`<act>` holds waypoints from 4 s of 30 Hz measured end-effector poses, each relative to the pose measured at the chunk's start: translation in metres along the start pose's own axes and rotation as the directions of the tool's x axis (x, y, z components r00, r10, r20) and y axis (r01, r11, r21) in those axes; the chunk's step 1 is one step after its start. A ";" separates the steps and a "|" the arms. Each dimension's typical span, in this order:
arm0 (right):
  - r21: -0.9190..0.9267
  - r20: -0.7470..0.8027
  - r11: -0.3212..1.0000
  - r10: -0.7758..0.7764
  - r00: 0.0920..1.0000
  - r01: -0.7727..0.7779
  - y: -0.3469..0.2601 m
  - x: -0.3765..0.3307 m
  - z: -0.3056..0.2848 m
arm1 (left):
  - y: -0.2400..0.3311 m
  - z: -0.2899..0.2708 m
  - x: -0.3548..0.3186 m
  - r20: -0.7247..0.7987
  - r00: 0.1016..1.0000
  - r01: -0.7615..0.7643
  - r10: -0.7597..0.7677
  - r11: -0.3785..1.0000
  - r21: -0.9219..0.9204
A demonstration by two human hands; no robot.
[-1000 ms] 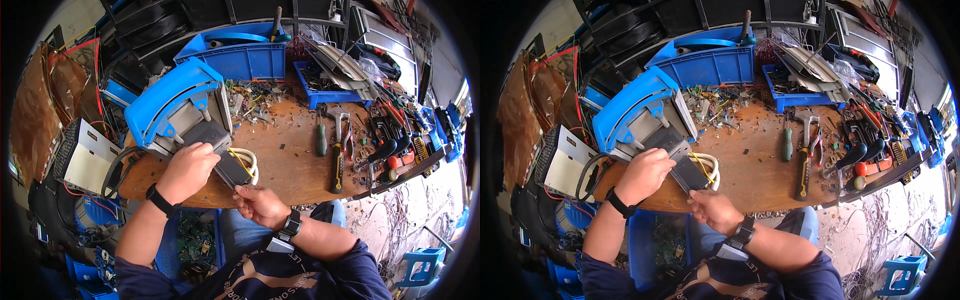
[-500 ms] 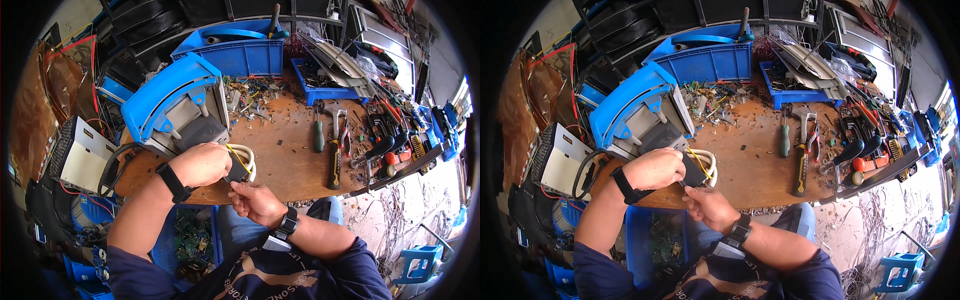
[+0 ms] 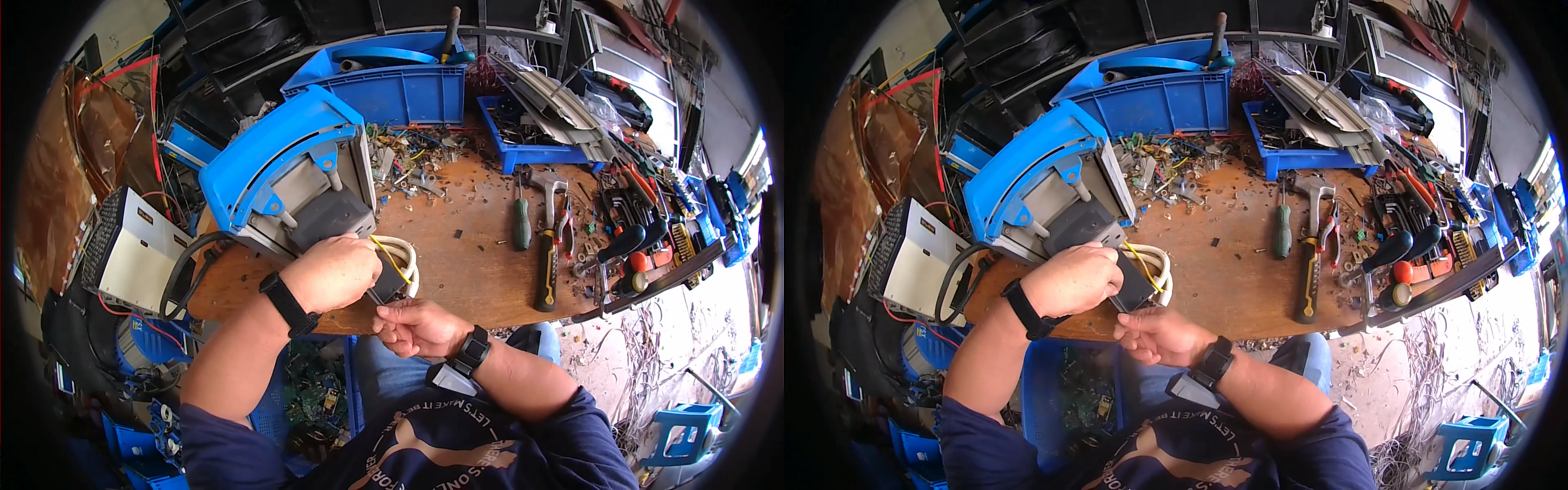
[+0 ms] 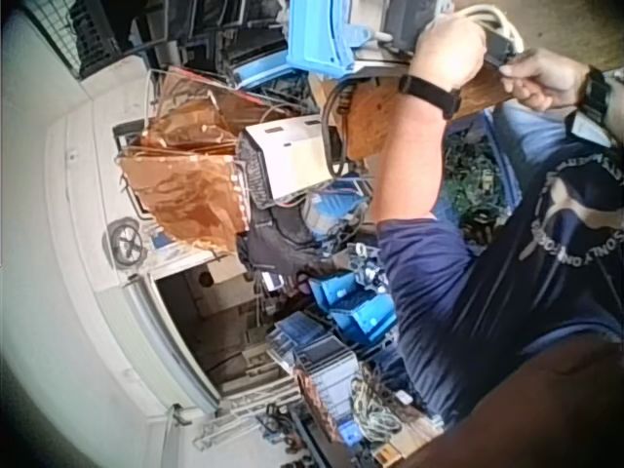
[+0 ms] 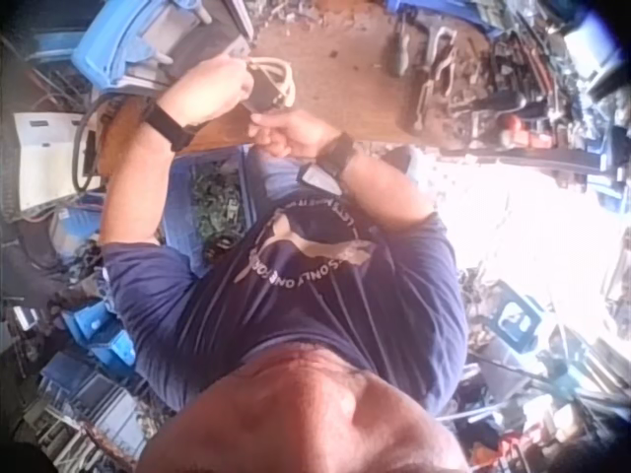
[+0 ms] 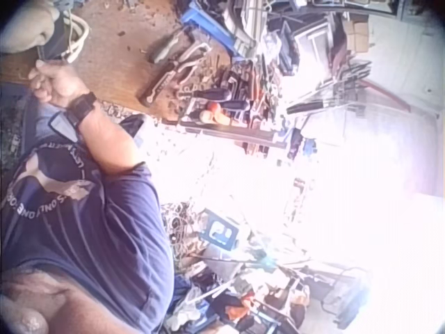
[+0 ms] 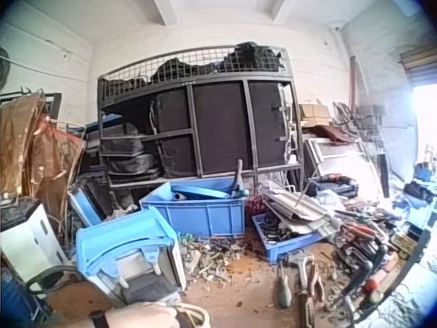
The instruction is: The person assembles a small electronic device by inserting a black rectangular component into a blue plastic housing. They then connect a yellow wire to the component and secure it with a screw using a screwdriver.
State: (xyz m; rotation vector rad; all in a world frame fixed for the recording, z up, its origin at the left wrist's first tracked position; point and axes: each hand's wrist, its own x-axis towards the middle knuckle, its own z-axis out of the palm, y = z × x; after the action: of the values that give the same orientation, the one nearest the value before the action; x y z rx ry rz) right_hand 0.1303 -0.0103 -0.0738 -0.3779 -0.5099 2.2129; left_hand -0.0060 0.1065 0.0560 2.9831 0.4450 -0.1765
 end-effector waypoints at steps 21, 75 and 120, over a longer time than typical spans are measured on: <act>-0.937 -0.228 0.339 -0.413 0.882 -0.083 -0.030 -0.007 0.026 | 0.003 0.006 -0.008 -0.110 0.994 -0.003 -0.007 0.996 -0.088; -0.969 0.045 -0.217 -0.628 0.777 -0.119 -0.018 -0.013 0.050 | -0.001 -0.009 0.006 0.158 0.987 -0.021 0.043 0.990 -0.140; -0.846 -0.355 0.531 -0.481 0.801 -0.056 -0.025 -0.031 0.013 | 0.001 0.001 0.005 0.071 0.997 -0.021 0.026 0.997 -0.074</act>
State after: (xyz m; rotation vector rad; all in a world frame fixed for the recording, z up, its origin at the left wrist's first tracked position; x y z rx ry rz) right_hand 0.1605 -0.0223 -0.0478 -1.3437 -1.1908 1.3307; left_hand -0.0011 0.1072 0.0546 2.8981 0.3990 -0.2585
